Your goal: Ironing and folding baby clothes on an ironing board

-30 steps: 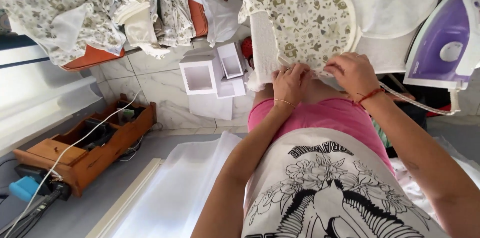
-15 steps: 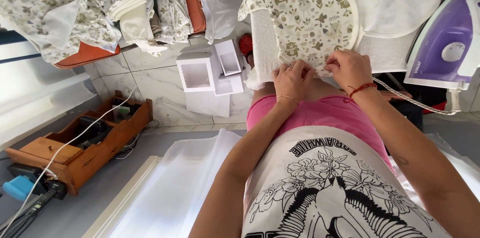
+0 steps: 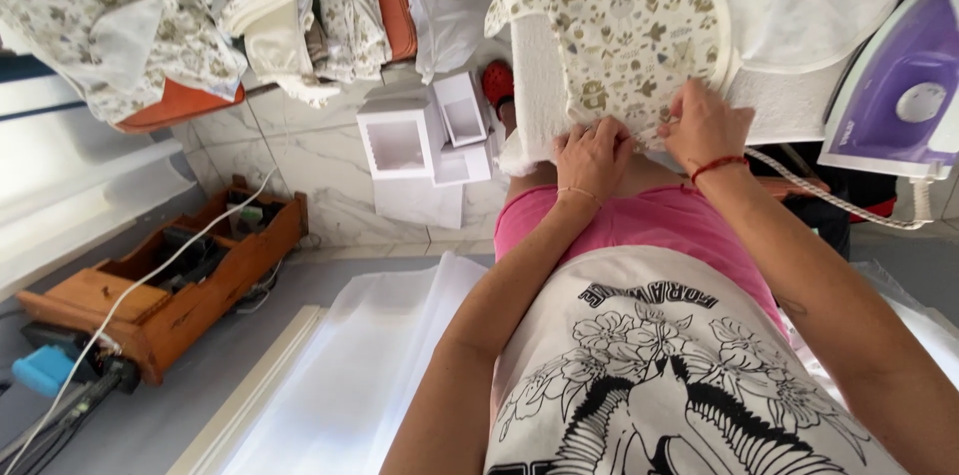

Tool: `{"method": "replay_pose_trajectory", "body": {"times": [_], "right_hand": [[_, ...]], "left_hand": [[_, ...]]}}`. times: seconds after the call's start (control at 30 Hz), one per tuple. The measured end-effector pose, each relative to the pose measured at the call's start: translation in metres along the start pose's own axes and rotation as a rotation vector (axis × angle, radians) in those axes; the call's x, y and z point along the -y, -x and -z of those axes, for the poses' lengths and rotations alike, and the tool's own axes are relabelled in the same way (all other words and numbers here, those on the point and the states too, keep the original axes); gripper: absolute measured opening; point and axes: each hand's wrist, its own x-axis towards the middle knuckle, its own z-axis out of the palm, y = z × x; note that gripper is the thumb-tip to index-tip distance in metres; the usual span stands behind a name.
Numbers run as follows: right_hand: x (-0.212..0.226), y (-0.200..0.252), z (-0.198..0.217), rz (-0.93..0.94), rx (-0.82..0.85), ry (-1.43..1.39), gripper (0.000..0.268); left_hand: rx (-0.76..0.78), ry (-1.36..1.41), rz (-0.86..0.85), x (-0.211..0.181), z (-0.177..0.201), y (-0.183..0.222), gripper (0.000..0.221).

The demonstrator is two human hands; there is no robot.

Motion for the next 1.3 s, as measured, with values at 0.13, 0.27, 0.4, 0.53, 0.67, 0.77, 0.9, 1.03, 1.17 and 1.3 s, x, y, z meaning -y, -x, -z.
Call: {"method": "replay_pose_trajectory", "body": {"times": [0.13,0.27,0.4,0.53,0.67,0.77,0.9,1.03,1.17,1.3], "right_hand": [[0.016,0.014,0.019,0.178,-0.135,0.026,0.027],[0.025,0.017,0.006,0.228,-0.092,-0.009,0.021],[0.034,0.005,0.024,0.146,-0.01,-0.065,0.01],[0.035,0.003,0.021,0.072,0.014,-0.009,0.007],[0.035,-0.001,0.01,0.005,-0.083,-0.065,0.016],[0.037,0.003,0.009,0.001,-0.141,-0.029,0.018],[0.045,0.008,-0.008,0.124,-0.206,0.061,0.013],[0.009,-0.014,-0.037,0.152,-0.181,-0.307,0.016],[-0.067,-0.067,0.037,0.034,-0.537,-0.206,0.011],[-0.111,-0.11,0.116,-0.115,-0.42,0.265,0.031]], "left_hand": [[0.115,0.031,0.009,0.005,0.0,-0.003,0.018],[0.167,0.032,0.031,0.004,0.005,-0.001,0.018],[0.2,0.022,0.046,0.002,0.013,-0.011,0.021],[0.215,-0.006,0.036,0.002,0.007,-0.009,0.021],[0.237,-0.036,0.019,0.004,0.004,-0.013,0.021],[0.213,-0.041,0.0,0.003,0.004,-0.012,0.022],[0.161,-0.057,-0.054,0.017,-0.001,-0.018,0.02],[0.222,0.24,-0.006,0.012,0.029,-0.02,0.012],[0.222,0.333,0.0,0.011,0.057,-0.026,0.015],[0.266,0.514,0.097,0.002,0.08,-0.036,0.007]]}}
